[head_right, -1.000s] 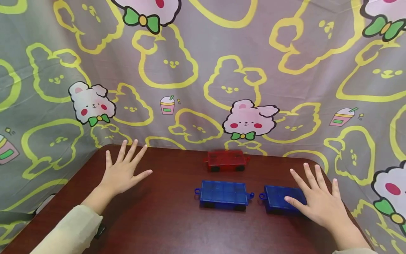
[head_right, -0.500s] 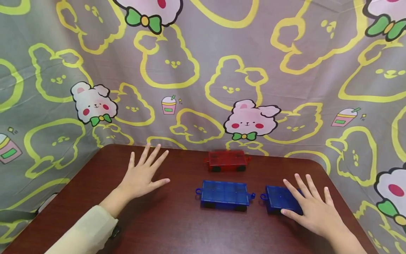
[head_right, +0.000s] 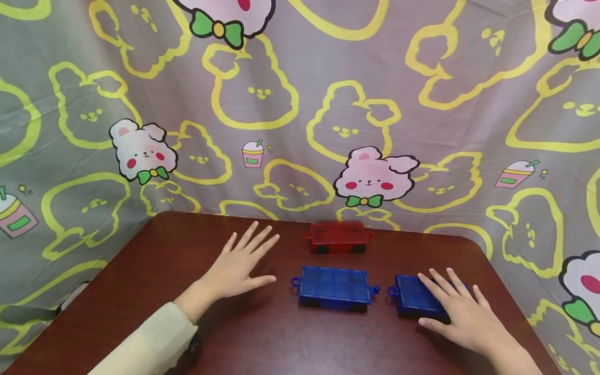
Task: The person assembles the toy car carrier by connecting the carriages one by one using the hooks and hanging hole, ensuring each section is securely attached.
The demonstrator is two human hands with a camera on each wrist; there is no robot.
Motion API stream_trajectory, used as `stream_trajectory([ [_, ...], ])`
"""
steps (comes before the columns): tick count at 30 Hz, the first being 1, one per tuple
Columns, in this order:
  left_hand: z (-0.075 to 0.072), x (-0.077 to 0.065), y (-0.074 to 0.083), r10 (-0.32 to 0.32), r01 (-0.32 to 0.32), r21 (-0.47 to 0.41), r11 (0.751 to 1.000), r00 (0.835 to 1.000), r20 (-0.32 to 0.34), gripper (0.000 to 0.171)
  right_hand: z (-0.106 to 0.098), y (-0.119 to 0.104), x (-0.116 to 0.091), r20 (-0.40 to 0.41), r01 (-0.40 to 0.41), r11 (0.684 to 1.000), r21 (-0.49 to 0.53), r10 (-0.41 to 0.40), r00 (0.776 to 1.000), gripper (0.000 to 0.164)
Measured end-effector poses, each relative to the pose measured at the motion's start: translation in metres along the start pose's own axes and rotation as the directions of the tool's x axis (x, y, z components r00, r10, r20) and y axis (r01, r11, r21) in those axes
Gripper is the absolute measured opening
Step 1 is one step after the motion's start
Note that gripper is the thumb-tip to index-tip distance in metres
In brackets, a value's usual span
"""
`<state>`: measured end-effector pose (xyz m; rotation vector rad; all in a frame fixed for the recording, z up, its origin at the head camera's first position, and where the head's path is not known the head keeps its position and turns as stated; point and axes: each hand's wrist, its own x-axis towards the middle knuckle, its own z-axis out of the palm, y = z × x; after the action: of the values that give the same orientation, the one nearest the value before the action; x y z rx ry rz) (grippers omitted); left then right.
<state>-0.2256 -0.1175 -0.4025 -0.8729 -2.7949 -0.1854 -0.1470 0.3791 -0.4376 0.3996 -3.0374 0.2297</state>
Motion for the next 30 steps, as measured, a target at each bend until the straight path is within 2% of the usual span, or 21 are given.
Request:
stream_trajectory([
  [7,0.009,0.011,0.019,0.054,-0.047,-0.071,0.996,0.994,0.091,0.088,0.0,0.0,0.002,-0.011,0.006,1.0,-0.012,-0.007,1.0,0.09],
  [17,0.021,0.028,0.041,0.139,-0.133,-0.049,0.99,0.978,0.153,0.089,-0.001,0.003,0.005,-0.039,0.071,0.996,-0.046,-0.073,0.997,0.087],
  [21,0.025,0.033,0.047,0.167,-0.155,-0.083,0.985,0.97,0.176,0.09,-0.002,0.004,0.006,-0.055,0.106,0.994,-0.038,-0.108,0.993,0.084],
  [30,0.031,0.044,0.06,0.229,-0.208,-0.12,0.971,0.953,0.196,0.087,-0.006,0.003,0.009,-0.044,0.11,0.994,-0.016,-0.111,0.993,0.083],
])
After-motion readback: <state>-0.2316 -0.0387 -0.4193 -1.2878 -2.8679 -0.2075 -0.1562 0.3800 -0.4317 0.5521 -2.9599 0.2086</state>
